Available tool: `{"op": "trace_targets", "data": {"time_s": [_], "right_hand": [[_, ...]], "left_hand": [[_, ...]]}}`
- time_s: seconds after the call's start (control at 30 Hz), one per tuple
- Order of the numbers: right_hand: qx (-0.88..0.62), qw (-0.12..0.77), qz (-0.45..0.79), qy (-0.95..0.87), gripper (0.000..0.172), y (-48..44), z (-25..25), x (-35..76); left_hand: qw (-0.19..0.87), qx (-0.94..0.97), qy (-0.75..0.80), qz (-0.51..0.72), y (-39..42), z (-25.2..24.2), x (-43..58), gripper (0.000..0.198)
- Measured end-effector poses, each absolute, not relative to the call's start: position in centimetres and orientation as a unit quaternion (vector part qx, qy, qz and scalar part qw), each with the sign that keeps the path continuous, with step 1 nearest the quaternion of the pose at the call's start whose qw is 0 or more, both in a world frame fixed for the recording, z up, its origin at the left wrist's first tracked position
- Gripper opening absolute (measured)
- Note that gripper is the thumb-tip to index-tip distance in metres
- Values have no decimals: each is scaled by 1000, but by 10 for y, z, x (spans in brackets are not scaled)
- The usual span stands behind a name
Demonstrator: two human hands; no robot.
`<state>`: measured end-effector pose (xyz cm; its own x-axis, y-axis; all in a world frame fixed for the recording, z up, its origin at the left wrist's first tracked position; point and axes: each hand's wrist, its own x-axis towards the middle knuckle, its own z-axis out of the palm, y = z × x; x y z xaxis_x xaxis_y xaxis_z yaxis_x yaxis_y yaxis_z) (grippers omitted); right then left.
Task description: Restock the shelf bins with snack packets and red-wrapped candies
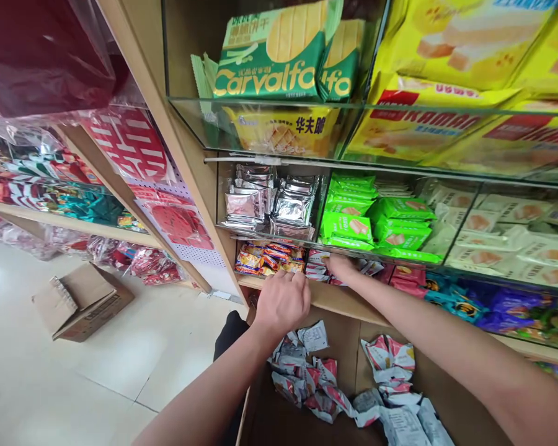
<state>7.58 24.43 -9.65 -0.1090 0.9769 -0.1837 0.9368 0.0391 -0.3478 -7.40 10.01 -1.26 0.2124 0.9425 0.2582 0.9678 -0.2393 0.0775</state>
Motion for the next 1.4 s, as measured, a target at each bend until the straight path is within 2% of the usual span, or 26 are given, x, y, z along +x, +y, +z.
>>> {"op": "trace_targets", "data": {"time_s": [0.33,0.63,0.93,1.0,1.1,1.13,1.2,1.27,1.33,1.4], "right_hand": [[-679,71,193,-705,41,242,-95,87],[-684,51,211,-697,40,237,-86,86],[-603,12,235,-762,40,204,-45,112],[-561,60,206,-800,36,164,-28,123],[-453,231,131,-851,24,82,-18,134],[-403,253,131,-870,20,55,-24,134],[-340,207,182,-899,21,12,-51,130],[-426,145,228,-863,27,-11,-94,120],[-539,93,280,-789,48,-16,-139,110],[-601,56,342,-720,54,-12,-175,105]], "left_hand": [[48,-778,-615,-122,99,-12,-73,24],[41,-771,-625,-114,98,-10,-71,26],[56,-774,-621,-107,98,-10,-73,28],[61,-776,-618,-112,98,-11,-73,27],[66,-776,-617,-115,99,-13,-73,27],[68,-775,-617,-115,99,-13,-73,28],[75,-774,-618,-115,99,-13,-73,29],[88,-774,-616,-114,97,-12,-73,29],[100,-775,-613,-112,95,-12,-72,29],[108,-779,-608,-111,93,-12,-71,30]]}}
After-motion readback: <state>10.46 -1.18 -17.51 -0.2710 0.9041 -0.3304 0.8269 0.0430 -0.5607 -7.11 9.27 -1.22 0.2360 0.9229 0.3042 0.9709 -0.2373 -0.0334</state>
